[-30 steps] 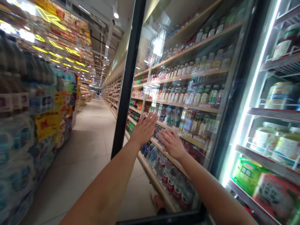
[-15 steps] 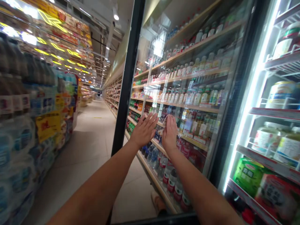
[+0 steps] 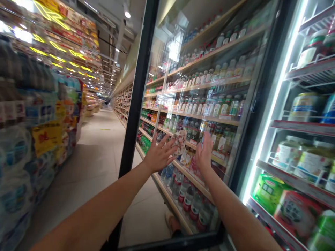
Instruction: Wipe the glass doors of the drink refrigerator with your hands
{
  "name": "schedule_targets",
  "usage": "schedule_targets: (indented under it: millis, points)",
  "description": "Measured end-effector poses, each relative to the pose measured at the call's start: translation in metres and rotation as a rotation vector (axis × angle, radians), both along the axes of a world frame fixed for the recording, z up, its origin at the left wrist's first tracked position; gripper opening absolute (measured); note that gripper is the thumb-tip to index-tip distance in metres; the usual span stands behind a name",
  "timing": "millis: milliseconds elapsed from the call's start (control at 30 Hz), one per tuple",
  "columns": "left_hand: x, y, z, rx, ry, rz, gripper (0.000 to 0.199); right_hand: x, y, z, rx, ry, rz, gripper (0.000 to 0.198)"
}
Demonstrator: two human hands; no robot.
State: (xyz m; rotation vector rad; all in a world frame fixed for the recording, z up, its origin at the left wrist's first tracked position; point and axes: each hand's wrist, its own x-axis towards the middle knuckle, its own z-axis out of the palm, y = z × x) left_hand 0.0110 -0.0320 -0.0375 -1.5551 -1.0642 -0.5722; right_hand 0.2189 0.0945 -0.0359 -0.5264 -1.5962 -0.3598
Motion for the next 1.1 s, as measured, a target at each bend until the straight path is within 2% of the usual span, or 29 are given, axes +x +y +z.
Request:
schedule_targets:
  millis: [100, 200, 267, 333, 467, 667, 733, 833, 933, 1000, 1100]
  points:
    - [0.025, 0.006, 0.000, 0.069, -0.092, 0.025, 0.039, 0.015, 0.032, -0.023, 0.039, -0.059, -0.217, 0.064]
    - [0.044, 0.015, 0.008, 0.100, -0.168, 0.028, 0.035, 0.016, 0.051, -0.041, 0.083, -0.093, -0.299, 0.067]
    - [0.050, 0.019, 0.017, 0.096, -0.177, 0.009, 0.029, 0.015, 0.054, -0.046, 0.103, -0.078, -0.322, 0.068]
    - [0.051, 0.022, 0.025, 0.091, -0.126, -0.021, 0.028, 0.013, 0.055, -0.046, 0.119, -0.071, -0.333, 0.068]
    - [0.048, 0.029, 0.032, 0.077, 0.015, -0.073, 0.040, 0.012, 0.055, -0.044, 0.123, -0.076, -0.330, 0.067]
    - [0.044, 0.046, 0.031, -0.095, 0.291, -0.081, 0.047, 0.013, 0.054, -0.046, 0.098, -0.069, -0.321, 0.065]
    - [0.042, 0.048, 0.038, -0.105, 0.252, -0.047, 0.053, 0.013, 0.053, -0.046, 0.099, -0.068, -0.320, 0.065]
    - [0.038, 0.045, 0.049, 0.004, 0.036, 0.013, 0.059, 0.012, 0.053, -0.045, 0.101, -0.064, -0.314, 0.066]
    - [0.034, 0.042, 0.047, 0.087, -0.132, 0.031, 0.058, 0.010, 0.053, -0.046, 0.103, -0.054, -0.317, 0.066]
    - [0.030, 0.041, 0.040, 0.052, -0.054, 0.020, 0.055, 0.009, 0.053, -0.046, 0.104, -0.047, -0.323, 0.067]
    - [0.019, 0.038, 0.037, -0.097, 0.263, -0.029, 0.053, 0.009, 0.052, -0.047, 0.097, -0.045, -0.321, 0.067]
